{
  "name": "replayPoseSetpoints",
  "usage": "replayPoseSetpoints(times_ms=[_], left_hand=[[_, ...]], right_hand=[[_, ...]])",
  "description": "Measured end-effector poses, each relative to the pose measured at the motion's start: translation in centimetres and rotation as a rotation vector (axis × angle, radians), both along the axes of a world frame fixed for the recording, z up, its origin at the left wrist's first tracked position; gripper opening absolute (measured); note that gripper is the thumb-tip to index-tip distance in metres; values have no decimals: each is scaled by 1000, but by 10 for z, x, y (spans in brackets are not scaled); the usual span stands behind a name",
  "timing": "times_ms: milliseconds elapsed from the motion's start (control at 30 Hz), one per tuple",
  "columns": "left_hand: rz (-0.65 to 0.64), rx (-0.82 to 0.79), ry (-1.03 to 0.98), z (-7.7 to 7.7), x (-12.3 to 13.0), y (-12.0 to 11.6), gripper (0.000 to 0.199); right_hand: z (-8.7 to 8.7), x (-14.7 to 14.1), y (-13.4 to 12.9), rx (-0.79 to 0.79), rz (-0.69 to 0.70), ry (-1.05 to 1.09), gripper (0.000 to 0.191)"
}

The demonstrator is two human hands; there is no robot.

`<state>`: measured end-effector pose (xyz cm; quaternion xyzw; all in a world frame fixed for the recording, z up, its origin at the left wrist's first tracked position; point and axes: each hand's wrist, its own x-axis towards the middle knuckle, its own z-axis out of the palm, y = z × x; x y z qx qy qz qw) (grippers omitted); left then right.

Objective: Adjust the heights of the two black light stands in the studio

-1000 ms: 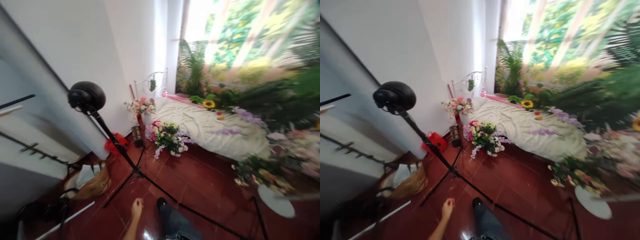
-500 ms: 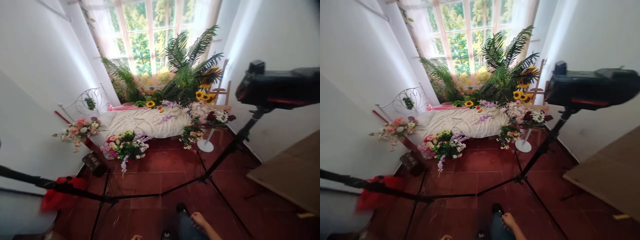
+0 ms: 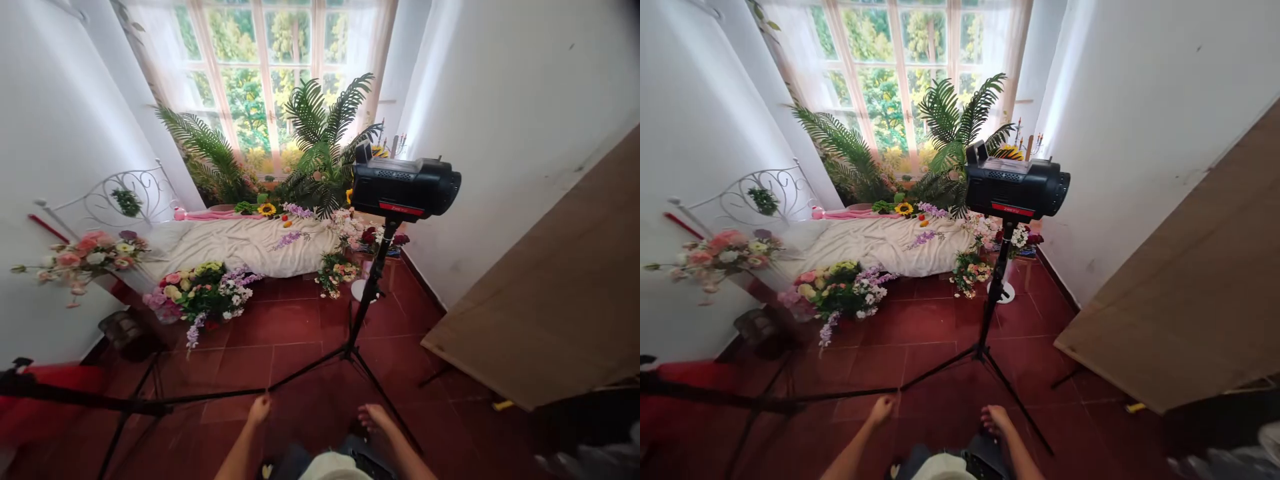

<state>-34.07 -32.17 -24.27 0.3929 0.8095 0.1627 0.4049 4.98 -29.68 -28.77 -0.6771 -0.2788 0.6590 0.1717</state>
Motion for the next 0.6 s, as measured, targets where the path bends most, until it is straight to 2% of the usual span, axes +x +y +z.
replayPoseSetpoints(times_ms=[67, 167, 300, 400, 467, 533, 600], left_hand=[[-93, 153, -41, 28, 59, 54, 9], [-200, 429, -111, 78, 142, 139, 11], [-311, 861, -273, 155, 239, 231, 39], [-377, 1068, -337, 207, 296, 274, 56], [-372, 1091, -368, 232, 327, 291, 56], [-320, 1066, -420, 248, 351, 302, 52], [-234, 1054, -501, 255, 371, 308, 47]], right_hand=[[26, 34, 44, 24, -77, 31, 23], [76, 65, 121, 138, -120, 94, 25], [144, 82, 208, 352, -94, 276, 44], [178, 87, 244, 438, -26, 380, 48], [190, 89, 254, 466, 7, 396, 47], [194, 91, 256, 475, -5, 412, 47], [195, 95, 255, 433, -40, 474, 49]])
